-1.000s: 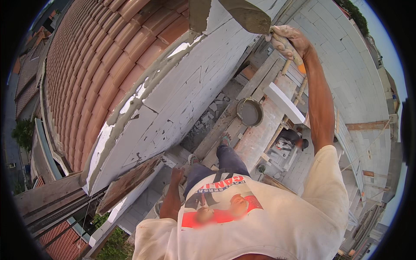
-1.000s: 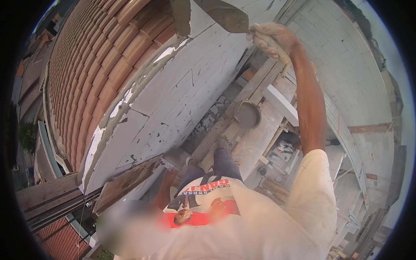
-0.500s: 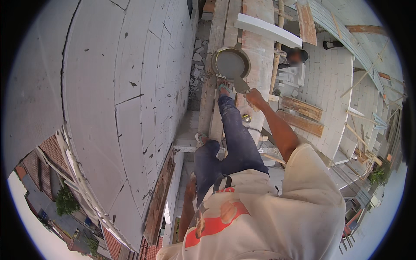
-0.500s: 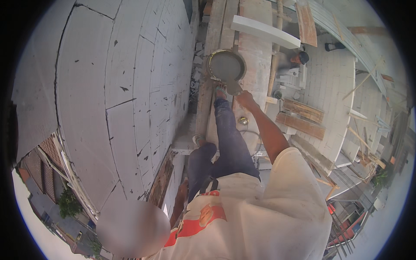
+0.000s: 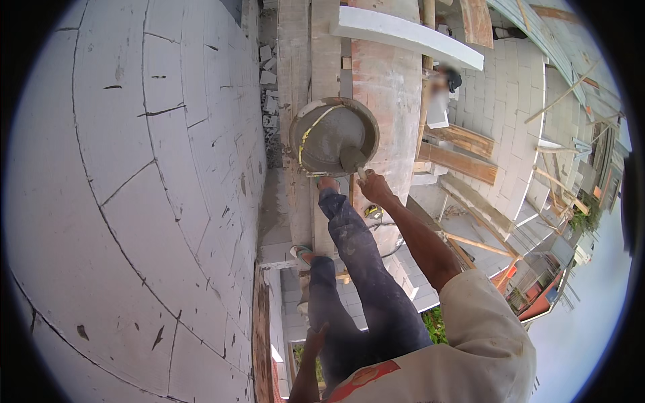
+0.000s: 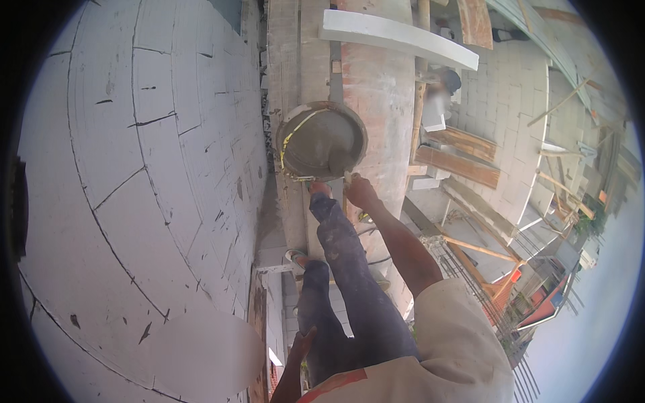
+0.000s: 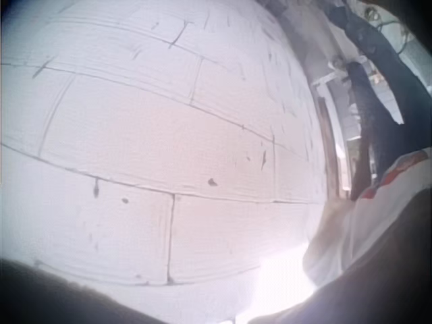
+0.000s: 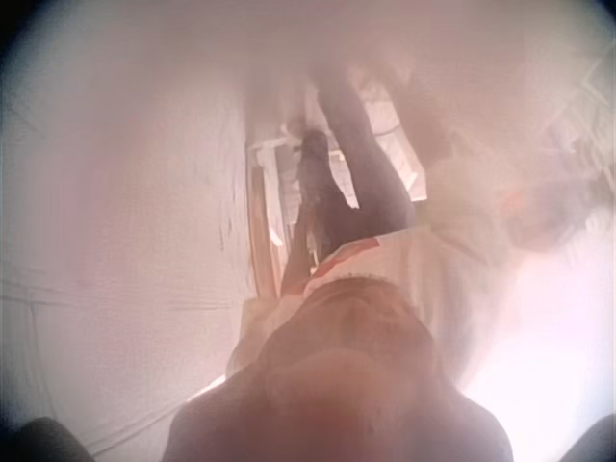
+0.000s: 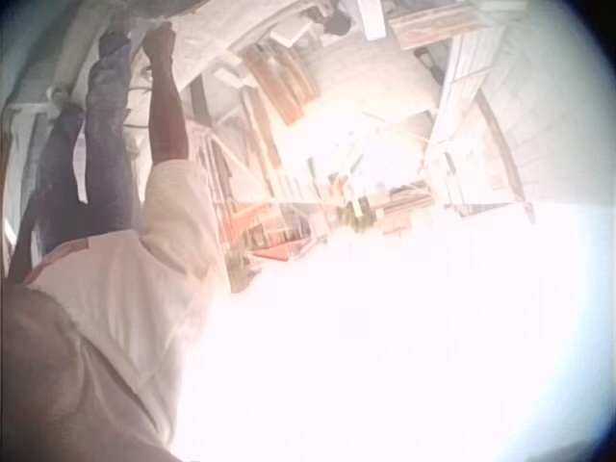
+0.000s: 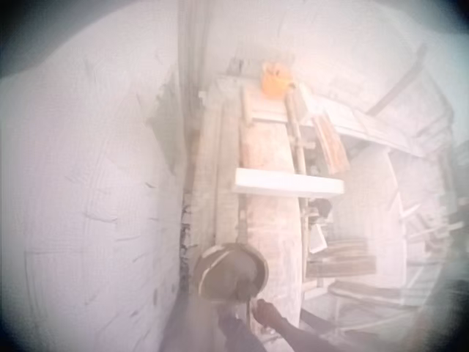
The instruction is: The person scoops mortar from a bucket and applies it to a wall using a trowel. They then place white rectangular blocks onto the mortar, tapping them into place with a hammer. The person also uses a tape measure to check the alignment of the blocks.
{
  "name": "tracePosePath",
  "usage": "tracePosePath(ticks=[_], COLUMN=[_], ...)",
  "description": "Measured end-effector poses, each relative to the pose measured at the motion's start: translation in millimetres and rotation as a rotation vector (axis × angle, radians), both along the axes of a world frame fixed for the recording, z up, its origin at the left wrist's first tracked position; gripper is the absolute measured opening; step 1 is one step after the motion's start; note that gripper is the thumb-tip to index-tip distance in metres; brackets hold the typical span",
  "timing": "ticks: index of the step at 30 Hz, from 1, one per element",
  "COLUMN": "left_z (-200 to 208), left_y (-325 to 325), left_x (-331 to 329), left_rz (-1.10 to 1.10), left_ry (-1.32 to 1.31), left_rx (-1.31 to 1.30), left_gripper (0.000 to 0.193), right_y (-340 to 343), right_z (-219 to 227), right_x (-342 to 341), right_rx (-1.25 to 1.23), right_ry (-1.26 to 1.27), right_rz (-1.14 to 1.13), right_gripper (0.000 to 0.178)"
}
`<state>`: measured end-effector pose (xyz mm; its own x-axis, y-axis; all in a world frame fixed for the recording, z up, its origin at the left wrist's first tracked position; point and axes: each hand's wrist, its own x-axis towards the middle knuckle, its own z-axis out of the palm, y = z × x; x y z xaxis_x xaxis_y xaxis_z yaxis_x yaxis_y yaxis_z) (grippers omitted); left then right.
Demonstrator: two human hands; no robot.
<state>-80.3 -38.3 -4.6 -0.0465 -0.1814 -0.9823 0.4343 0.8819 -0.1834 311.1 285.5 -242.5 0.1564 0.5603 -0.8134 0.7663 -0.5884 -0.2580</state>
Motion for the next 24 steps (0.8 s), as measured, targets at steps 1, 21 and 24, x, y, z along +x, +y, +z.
tracePosePath(ticks=[1, 21, 24], left_z=[0.0, -16.5, -17.4], left_y=[12.7, 32.4, 30.8], left_x=[6.4, 28.3, 26.5], left_rz=[-0.038, -0.133, -0.143], left_ry=[0.010, -0.030, -0.039], left_rx=[-0.068, -0.237, -0.237], left_gripper=[0.093, 0.106, 0.107], right_y=[-9.3, 73.1, 84.7], right_z=[-12.0, 149.0, 151.4], right_x=[3.4, 8.1, 6.9], right_rx=[0.030, -0.056, 0.029], right_ry=[-0.003, -0.280, -0.321], right_rz=[0.024, 0.271, 0.302], right_gripper=[0.046, 0.040, 0.043])
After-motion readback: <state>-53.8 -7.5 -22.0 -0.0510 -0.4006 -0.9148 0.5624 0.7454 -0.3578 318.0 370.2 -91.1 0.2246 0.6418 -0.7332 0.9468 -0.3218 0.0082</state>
